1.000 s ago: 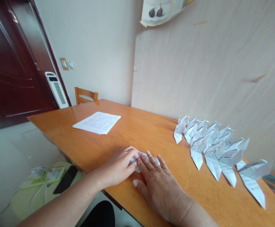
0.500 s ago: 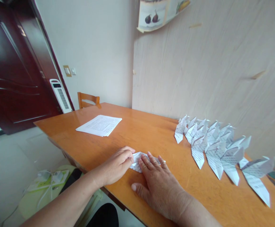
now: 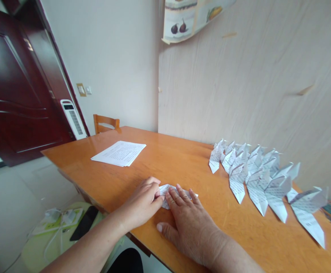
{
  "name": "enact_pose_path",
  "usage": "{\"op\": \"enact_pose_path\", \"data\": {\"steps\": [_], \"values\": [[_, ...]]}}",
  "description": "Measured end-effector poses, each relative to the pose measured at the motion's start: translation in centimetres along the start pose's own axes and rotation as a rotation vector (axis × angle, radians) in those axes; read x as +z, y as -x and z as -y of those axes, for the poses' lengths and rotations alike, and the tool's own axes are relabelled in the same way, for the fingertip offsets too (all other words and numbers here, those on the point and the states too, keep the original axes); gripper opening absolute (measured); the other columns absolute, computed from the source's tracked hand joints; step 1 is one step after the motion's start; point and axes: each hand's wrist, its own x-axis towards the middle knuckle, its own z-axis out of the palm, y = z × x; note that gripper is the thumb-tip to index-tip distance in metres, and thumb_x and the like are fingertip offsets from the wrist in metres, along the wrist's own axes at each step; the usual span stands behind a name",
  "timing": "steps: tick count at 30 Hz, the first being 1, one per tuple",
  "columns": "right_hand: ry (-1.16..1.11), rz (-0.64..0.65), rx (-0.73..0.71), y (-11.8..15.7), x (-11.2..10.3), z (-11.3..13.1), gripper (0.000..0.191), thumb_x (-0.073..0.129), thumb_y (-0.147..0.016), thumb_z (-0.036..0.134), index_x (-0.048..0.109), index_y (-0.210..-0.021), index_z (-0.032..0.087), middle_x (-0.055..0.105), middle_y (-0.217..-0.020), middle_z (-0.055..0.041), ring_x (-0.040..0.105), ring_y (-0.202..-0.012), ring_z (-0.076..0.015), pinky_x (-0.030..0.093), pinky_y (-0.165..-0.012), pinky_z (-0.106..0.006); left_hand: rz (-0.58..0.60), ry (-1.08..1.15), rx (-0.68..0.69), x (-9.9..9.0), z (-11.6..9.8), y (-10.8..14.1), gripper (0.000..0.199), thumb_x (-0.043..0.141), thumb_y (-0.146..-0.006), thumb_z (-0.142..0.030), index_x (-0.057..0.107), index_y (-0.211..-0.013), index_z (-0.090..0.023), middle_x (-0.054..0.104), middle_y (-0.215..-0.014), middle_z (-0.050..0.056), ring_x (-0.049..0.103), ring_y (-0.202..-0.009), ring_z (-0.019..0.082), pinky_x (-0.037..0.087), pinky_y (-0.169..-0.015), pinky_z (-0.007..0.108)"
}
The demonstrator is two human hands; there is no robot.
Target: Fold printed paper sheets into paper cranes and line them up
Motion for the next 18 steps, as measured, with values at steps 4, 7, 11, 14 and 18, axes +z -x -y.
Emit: {"op": "enact_pose_path", "data": {"steps": [4, 7, 11, 14, 18], "values": [[-0.014, -0.014, 0.000, -0.07, 0.11, -0.02, 0.079, 0.046, -0.093, 0.064, 0.032, -0.156, 0.018, 0.030, -0.160, -0.0120, 0.021, -0.149, -0.0348, 0.018, -0.121, -0.060, -0.024, -0.075, -0.027, -0.23, -0.03, 0.21, 0.011, 0.057, -0.086, -0.024, 0.053, -0.077, -0.019, 0.058, -0.108, 0.007, 0.053, -0.108, 0.026, 0.041, -0.097, 0.043], [0.004, 0.015, 0.011, -0.11, -0.04, 0.10, 0.080, 0.045, -0.093, 0.065, 0.032, -0.155, 0.017, 0.029, -0.160, -0.0114, 0.020, -0.149, -0.0345, 0.016, -0.121, -0.059, -0.039, -0.107, -0.053, -0.53, -0.05, 0.43, 0.012, 0.059, -0.085, -0.027, 0.056, -0.076, -0.020, 0.060, -0.112, 0.007, 0.051, -0.111, 0.028, 0.037, -0.101, 0.048], [0.023, 0.042, 0.030, -0.11, -0.41, 0.35, 0.080, 0.043, -0.094, 0.065, 0.031, -0.155, 0.015, 0.027, -0.161, -0.0104, 0.018, -0.150, -0.0344, 0.015, -0.121, -0.059, -0.040, -0.095, -0.079, -0.70, 0.16, 0.65, 0.013, 0.060, -0.084, -0.027, 0.057, -0.074, -0.020, 0.060, -0.120, 0.007, 0.048, -0.118, 0.030, 0.033, -0.106, 0.052], [0.032, 0.038, 0.028, -0.10, -0.45, 0.43, 0.081, 0.043, -0.094, 0.065, 0.032, -0.155, 0.014, 0.028, -0.160, -0.0110, 0.017, -0.150, -0.0346, 0.015, -0.121, -0.059, -0.055, -0.101, -0.090, -0.63, 0.42, 0.75, 0.009, 0.059, -0.084, -0.025, 0.057, -0.075, -0.020, 0.060, -0.121, 0.007, 0.048, -0.119, 0.031, 0.031, -0.107, 0.055], [0.025, 0.011, 0.015, -0.07, -0.17, 0.24, 0.080, 0.045, -0.093, 0.065, 0.034, -0.155, 0.015, 0.029, -0.160, -0.0122, 0.018, -0.150, -0.0351, 0.017, -0.121, -0.060, -0.046, -0.116, -0.098, -0.72, 0.81, 0.92, 0.008, 0.058, -0.083, -0.024, 0.057, -0.076, -0.021, 0.059, -0.124, 0.008, 0.048, -0.121, 0.031, 0.031, -0.107, 0.056]]}}
